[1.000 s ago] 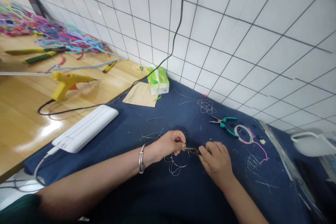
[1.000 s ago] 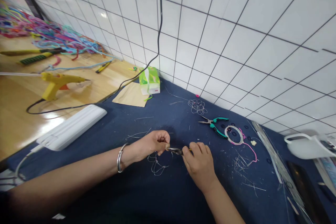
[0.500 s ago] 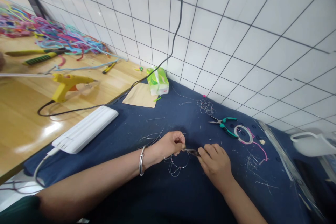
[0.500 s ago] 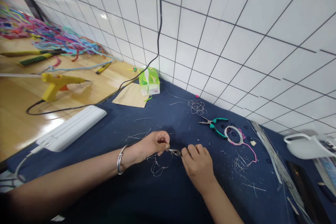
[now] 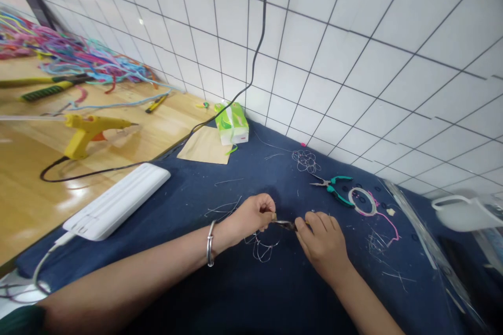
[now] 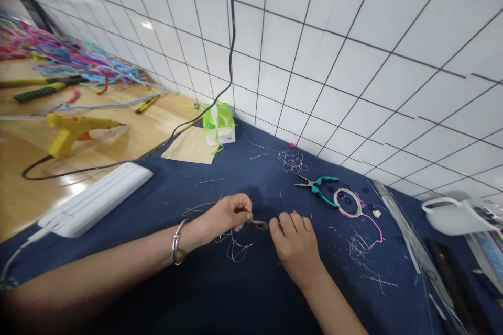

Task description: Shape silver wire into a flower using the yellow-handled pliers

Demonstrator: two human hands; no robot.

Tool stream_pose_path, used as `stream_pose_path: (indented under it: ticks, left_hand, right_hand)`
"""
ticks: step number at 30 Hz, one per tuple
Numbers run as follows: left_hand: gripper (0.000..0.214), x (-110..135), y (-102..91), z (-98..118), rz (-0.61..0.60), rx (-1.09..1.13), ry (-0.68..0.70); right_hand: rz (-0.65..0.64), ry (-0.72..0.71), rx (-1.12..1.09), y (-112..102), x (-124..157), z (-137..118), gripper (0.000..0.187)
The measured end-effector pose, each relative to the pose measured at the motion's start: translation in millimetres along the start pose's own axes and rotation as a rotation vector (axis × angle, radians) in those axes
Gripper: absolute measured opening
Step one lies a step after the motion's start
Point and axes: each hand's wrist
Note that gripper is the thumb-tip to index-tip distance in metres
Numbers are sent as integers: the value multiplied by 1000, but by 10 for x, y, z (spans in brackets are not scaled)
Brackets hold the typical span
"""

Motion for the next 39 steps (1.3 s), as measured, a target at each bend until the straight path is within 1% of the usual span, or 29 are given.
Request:
stream_pose_path:
  ticks: [5, 9, 12, 18, 21, 26, 34, 39]
  left_hand:
    - [10, -162, -122, 68, -4, 23, 4]
    - [12, -282, -200, 94, -21, 104, -4]
    - [12, -323, -241, 77, -61, 179, 2]
    - [18, -315, -307, 10, -187, 334, 5]
    - [22, -332, -310, -37, -209, 383, 13]
    - [21, -377, -295, -95, -199, 318, 34]
    - [20, -369, -336, -70, -191, 211, 20]
    - [20, -377, -314, -73, -179, 167, 14]
  right_hand:
    - [22, -20, 24, -22, -189, 128, 17]
    - [30, -8, 25, 29, -293, 206, 18]
    - [40, 7, 13, 102, -302, 241, 20]
    - [95, 16, -8, 212, -225, 285, 23]
    - [101, 16, -9, 237, -213, 291, 24]
    - [90, 7, -13, 275, -225, 306, 24]
    - [146, -12, -6, 315, -215, 363, 27]
    - [152, -64, 10, 322, -205, 361, 29]
Point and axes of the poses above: each hand's wrist, its own x-axis away from the middle knuckle, its own y-axis out of the palm, z = x × y, and after that the axes turned 11 degrees about -x, right-handed
